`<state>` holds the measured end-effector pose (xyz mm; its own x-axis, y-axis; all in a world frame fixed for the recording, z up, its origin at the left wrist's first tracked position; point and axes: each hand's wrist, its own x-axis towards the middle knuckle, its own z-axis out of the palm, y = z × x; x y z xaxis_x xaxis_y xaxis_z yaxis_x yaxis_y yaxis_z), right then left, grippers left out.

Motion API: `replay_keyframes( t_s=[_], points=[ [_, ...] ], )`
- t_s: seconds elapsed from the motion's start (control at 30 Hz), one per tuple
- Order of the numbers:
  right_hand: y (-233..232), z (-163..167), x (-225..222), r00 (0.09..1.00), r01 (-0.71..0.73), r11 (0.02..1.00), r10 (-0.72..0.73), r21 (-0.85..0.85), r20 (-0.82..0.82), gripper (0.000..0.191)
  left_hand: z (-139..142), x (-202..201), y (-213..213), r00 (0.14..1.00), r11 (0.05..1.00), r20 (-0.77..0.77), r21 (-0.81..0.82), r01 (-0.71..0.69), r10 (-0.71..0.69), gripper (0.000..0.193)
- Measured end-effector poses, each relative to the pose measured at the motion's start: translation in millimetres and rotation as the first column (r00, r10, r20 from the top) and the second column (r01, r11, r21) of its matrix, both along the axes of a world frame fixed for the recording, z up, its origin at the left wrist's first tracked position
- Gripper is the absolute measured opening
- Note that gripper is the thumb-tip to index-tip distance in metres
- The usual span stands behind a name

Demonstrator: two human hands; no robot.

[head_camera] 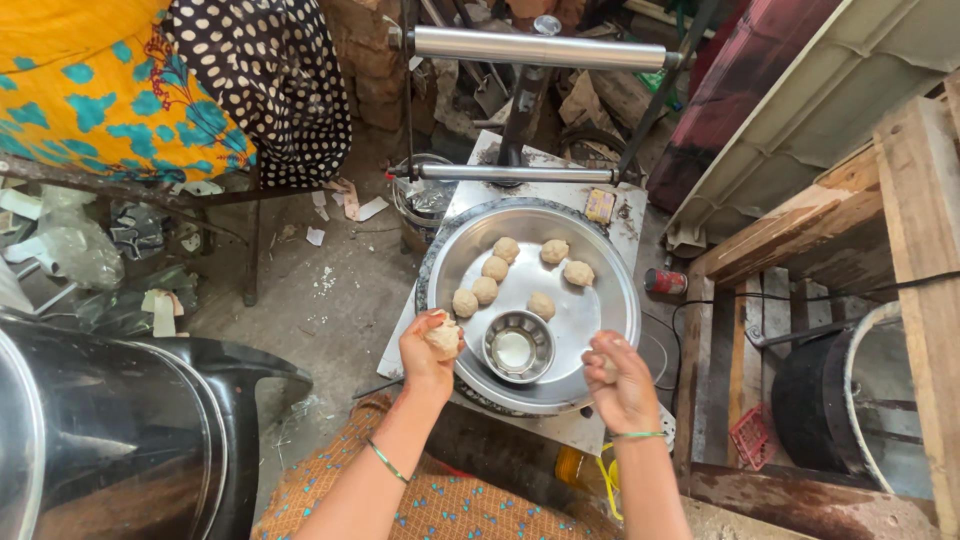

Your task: The person pinches portions from a mass of dough kept in a covered bucket on a chair and rolls each portion between their palms into a round ball, placing the finished balls on a large metal plate. The plate gradually fills with dough balls as the person repeats the cycle.

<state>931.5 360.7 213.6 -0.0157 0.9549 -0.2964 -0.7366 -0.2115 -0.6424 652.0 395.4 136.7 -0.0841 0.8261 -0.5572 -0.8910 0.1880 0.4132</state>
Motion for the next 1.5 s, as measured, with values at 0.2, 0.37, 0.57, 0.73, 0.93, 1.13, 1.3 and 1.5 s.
replay_keyframes(
  t_s=[0.2,0.37,0.57,0.73,0.93,1.13,1.3,1.5],
  points=[
    [-2.6,19.5,-28.1,0.957,0.048,0.992,-0.012,-0.117,0.289,0.015,-2.9,21.7,-3.1,0.991,0.991,0.083,-0.068,0.111,-0.106,0.027],
    [-5.5,22.1,-22.3,0.999,0.027,1.000,-0.028,0.006,0.031,0.056,-3.7,28.5,-7.6,0.985,0.987,0.092,-0.055,0.149,-0.143,0.024],
    [-3.5,10.1,-17.2,0.998,-0.016,0.996,0.021,0.089,-0.055,0.063,-1.0,27.5,-8.6,0.986,0.986,0.086,-0.077,0.151,-0.145,0.022],
    [-1.0,31.2,-25.3,0.982,0.178,0.959,-0.161,-0.220,0.095,0.030,-0.5,27.3,-9.3,0.985,0.986,0.086,-0.060,0.154,-0.149,0.023],
    [0.1,17.2,-17.6,0.994,0.100,0.988,-0.095,-0.121,0.044,0.024,-0.1,30.0,-9.3,0.984,0.984,0.080,-0.068,0.163,-0.158,0.023],
    [5.0,3.0,-4.9,0.977,0.072,0.957,-0.125,-0.280,-0.174,0.015,3.6,30.8,-8.7,0.981,0.978,0.071,-0.090,0.189,-0.183,0.024],
    [5.0,4.3,-8.2,0.972,0.073,0.980,-0.112,-0.186,-0.207,0.016,6.7,28.7,-9.1,0.982,0.981,0.071,-0.072,0.182,-0.177,0.026],
    [5.7,-21.5,20.1,0.955,0.085,0.995,-0.094,-0.044,-0.280,0.058,6.4,28.8,-9.4,0.981,0.980,0.074,-0.077,0.184,-0.178,0.025]
  ],
)
